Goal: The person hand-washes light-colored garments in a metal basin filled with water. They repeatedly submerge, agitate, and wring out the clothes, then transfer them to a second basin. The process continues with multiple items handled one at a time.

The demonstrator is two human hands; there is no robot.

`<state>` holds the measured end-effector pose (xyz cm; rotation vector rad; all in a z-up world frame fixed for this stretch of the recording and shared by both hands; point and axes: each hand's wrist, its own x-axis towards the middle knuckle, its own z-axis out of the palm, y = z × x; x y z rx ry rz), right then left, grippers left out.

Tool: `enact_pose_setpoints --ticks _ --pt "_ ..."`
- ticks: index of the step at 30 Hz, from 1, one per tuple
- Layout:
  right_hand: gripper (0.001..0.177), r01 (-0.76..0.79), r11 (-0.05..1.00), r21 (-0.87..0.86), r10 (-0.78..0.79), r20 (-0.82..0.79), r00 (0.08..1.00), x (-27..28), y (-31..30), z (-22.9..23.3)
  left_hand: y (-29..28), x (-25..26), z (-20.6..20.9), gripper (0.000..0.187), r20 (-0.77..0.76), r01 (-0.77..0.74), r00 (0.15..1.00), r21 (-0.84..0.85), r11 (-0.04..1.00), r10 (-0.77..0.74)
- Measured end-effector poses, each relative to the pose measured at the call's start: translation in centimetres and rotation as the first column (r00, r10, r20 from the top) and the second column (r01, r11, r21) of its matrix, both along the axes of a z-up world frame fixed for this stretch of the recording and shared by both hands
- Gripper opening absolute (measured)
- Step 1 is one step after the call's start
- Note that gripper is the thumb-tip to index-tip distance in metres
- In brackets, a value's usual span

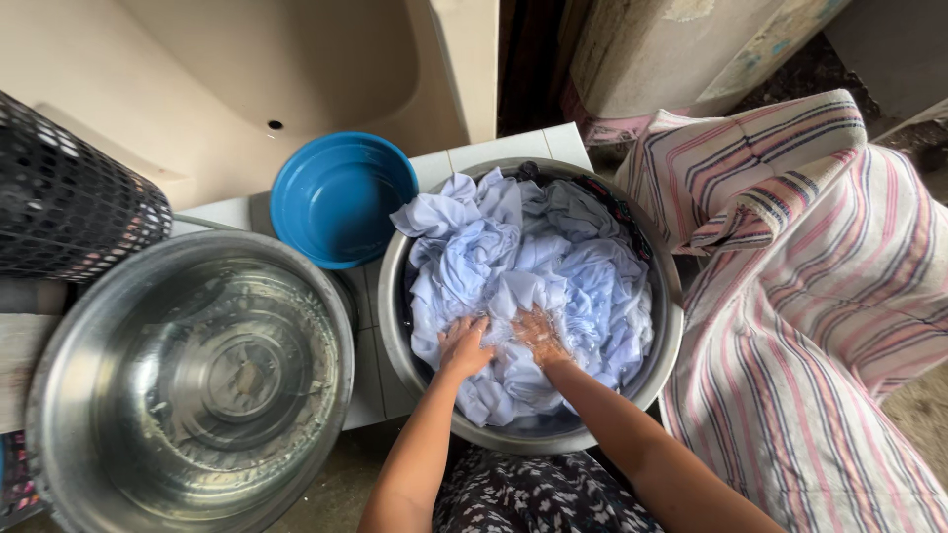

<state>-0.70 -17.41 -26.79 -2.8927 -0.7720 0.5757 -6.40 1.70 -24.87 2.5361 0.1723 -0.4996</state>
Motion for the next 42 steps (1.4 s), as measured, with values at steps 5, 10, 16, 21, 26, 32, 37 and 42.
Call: enact_pose_setpoints --ticks 5,10,16,21,26,32,37,42 --pt "0.037 0.462 0.869 0.179 -0.435 -0.173 0.884 1.6 -0.2 6.4 1.3 -0.5 1.4 0.069 0.114 0.005 0.993 -0.146 0.989 0.012" --pt "0.021 0.291 0.380 0.878 -0.335 -0.163 0.928 5.3 -0.9 19.9 1.3 0.0 1.8 0.065 0.211 -0.036 0.974 -0.241 0.970 0.088" --pt "0.022 0.299 -0.010 0.954 -0.179 -0.296 0.938 3.7 -3.7 33.9 2.2 2.5 0.7 0.044 0.153 -0.142 0.967 -0.337 0.931 0.203" --pt "0.024 0.214 0.295 0.931 -0.387 -0.088 0.918 5.2 -4.1 31.4 4.0 5.7 -0.6 0.049 -0.171 -0.232 0.960 -0.930 0.286 0.220" --pt "0.038 -0.167 0.768 0.618 -0.222 0.502 0.836 3.7 -4.3 21.2 3.6 7.4 4.2 0.046 -0.431 -0.460 0.876 -0.882 0.103 0.218" --pt "0.023 0.632 0.159 0.758 0.018 -0.643 0.766 0.8 -0.9 8.0 0.4 7.0 14.5 0.042 -0.497 -0.490 0.866 -0.864 -0.113 0.047" --pt "0.051 0.748 0.009 0.664 0.231 -0.729 0.644 0.3 3.0 1.1 -1.5 5.8 21.6 0.046 -0.438 -0.449 0.893 -0.852 -0.268 -0.104" --pt "0.047 0.885 -0.046 0.462 0.348 -0.823 0.448 1.6 2.2 2.6 0.5 6.2 22.6 0.053 -0.435 -0.428 0.899 -0.858 -0.283 -0.041"
